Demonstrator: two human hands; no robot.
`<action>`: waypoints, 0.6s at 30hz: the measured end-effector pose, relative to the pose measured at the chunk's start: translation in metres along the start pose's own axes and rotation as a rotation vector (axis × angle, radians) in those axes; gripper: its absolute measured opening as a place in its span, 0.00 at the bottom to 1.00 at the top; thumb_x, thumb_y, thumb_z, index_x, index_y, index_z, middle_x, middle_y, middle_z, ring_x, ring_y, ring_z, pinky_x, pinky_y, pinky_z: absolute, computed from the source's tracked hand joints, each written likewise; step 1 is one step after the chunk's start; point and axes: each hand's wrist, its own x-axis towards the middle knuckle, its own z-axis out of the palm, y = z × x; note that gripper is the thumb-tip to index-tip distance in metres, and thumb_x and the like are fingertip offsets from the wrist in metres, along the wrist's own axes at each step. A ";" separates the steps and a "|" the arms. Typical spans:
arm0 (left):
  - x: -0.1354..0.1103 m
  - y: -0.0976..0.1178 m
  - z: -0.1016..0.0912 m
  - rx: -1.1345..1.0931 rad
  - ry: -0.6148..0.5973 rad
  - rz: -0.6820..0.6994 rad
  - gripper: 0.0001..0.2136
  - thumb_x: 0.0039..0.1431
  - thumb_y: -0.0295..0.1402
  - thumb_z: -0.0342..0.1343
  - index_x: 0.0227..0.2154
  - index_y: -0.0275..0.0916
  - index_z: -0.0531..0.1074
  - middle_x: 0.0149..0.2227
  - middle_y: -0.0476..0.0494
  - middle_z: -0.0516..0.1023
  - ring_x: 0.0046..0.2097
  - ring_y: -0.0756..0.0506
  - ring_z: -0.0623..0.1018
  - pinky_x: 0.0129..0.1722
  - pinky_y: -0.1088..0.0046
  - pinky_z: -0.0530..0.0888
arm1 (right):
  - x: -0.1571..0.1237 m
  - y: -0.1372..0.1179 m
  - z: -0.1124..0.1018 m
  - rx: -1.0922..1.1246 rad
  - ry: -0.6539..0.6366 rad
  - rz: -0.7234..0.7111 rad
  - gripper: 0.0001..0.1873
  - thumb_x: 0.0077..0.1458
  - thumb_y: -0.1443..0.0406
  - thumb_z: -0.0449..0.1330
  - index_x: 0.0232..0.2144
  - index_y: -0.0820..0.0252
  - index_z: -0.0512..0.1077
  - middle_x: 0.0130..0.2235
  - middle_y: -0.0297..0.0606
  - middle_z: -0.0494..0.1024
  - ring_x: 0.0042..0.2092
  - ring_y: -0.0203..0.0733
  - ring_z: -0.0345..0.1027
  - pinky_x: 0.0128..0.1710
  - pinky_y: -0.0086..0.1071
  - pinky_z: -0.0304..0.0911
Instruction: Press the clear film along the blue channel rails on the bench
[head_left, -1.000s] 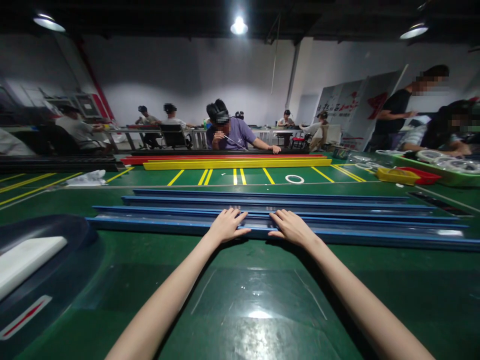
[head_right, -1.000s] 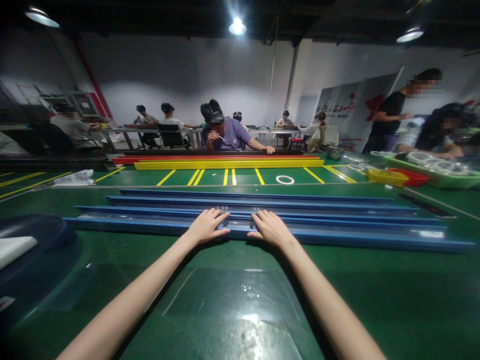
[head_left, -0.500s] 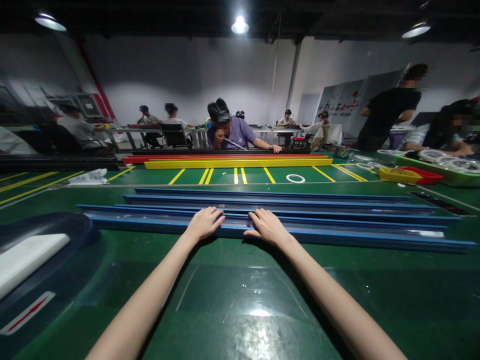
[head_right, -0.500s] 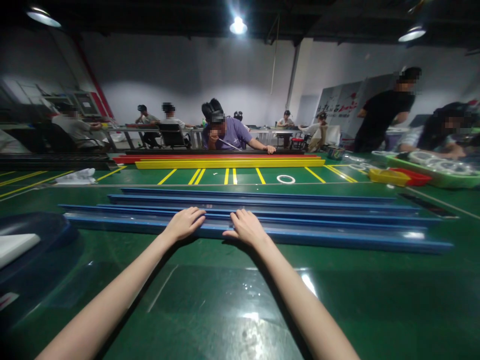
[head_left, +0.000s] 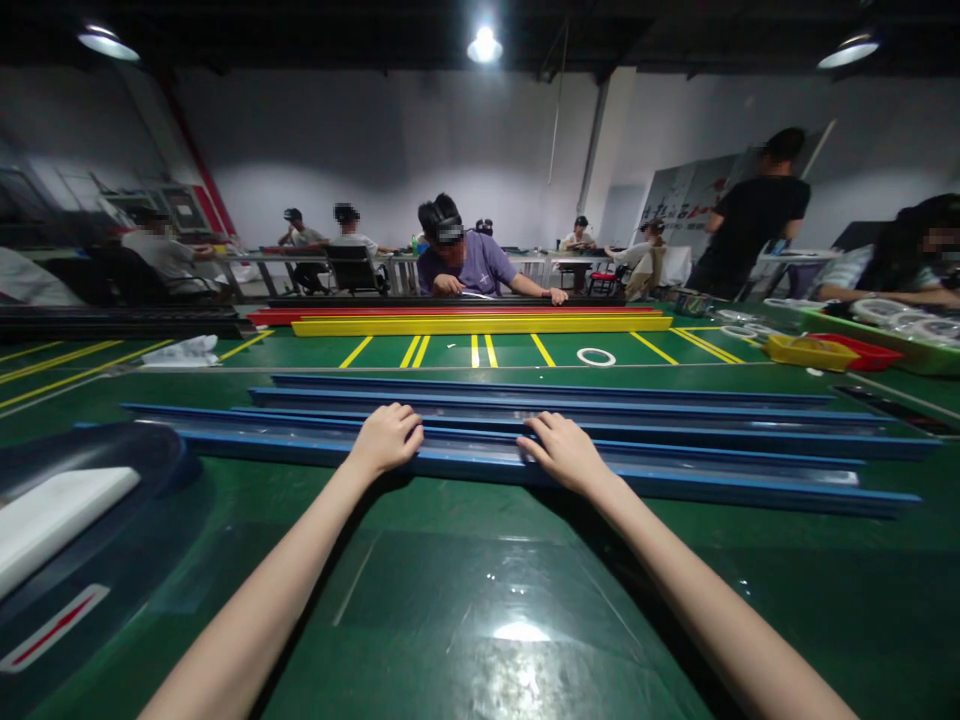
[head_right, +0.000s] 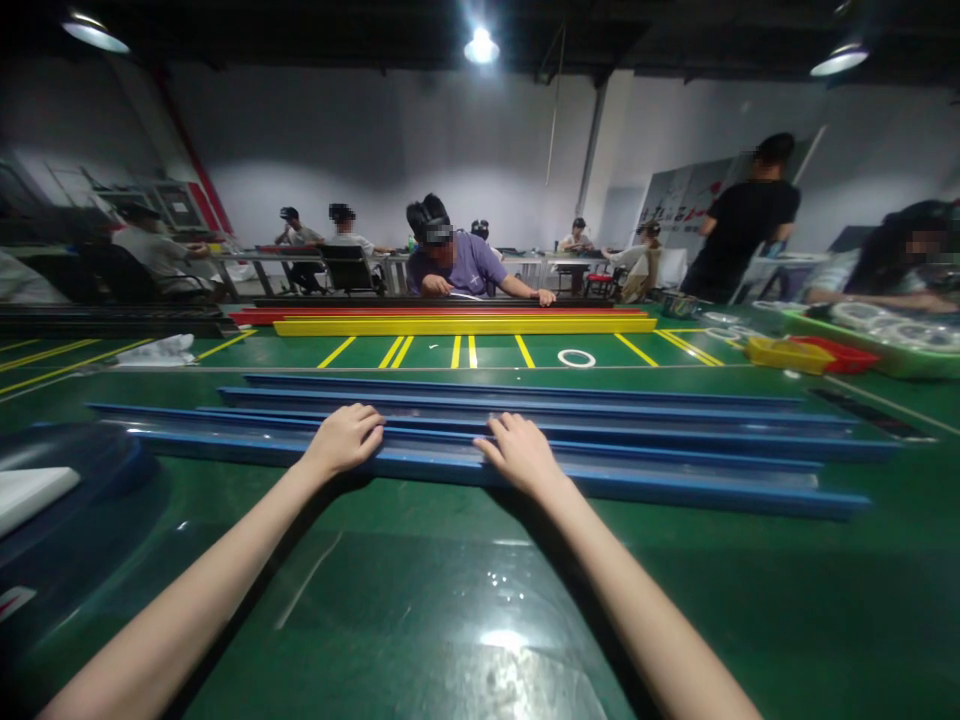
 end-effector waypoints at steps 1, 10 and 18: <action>0.010 0.016 -0.002 -0.015 -0.001 0.036 0.14 0.57 0.33 0.40 0.32 0.36 0.71 0.32 0.42 0.72 0.36 0.45 0.70 0.36 0.69 0.65 | -0.006 0.011 -0.003 -0.019 0.000 0.037 0.24 0.57 0.53 0.38 0.43 0.59 0.66 0.42 0.42 0.70 0.43 0.42 0.62 0.40 0.32 0.54; 0.068 0.166 0.006 -0.194 -0.048 0.087 0.17 0.60 0.39 0.37 0.37 0.36 0.68 0.36 0.41 0.72 0.39 0.44 0.70 0.38 0.69 0.64 | -0.048 0.060 -0.002 -0.022 0.048 0.222 0.22 0.59 0.58 0.36 0.32 0.59 0.68 0.34 0.39 0.72 0.37 0.38 0.63 0.37 0.29 0.52; 0.066 0.163 0.008 -0.202 -0.048 0.022 0.16 0.59 0.38 0.38 0.35 0.36 0.69 0.34 0.40 0.72 0.38 0.44 0.70 0.37 0.69 0.65 | -0.042 0.048 0.008 -0.102 0.089 0.213 0.19 0.58 0.58 0.39 0.33 0.60 0.67 0.34 0.40 0.71 0.38 0.41 0.62 0.37 0.31 0.51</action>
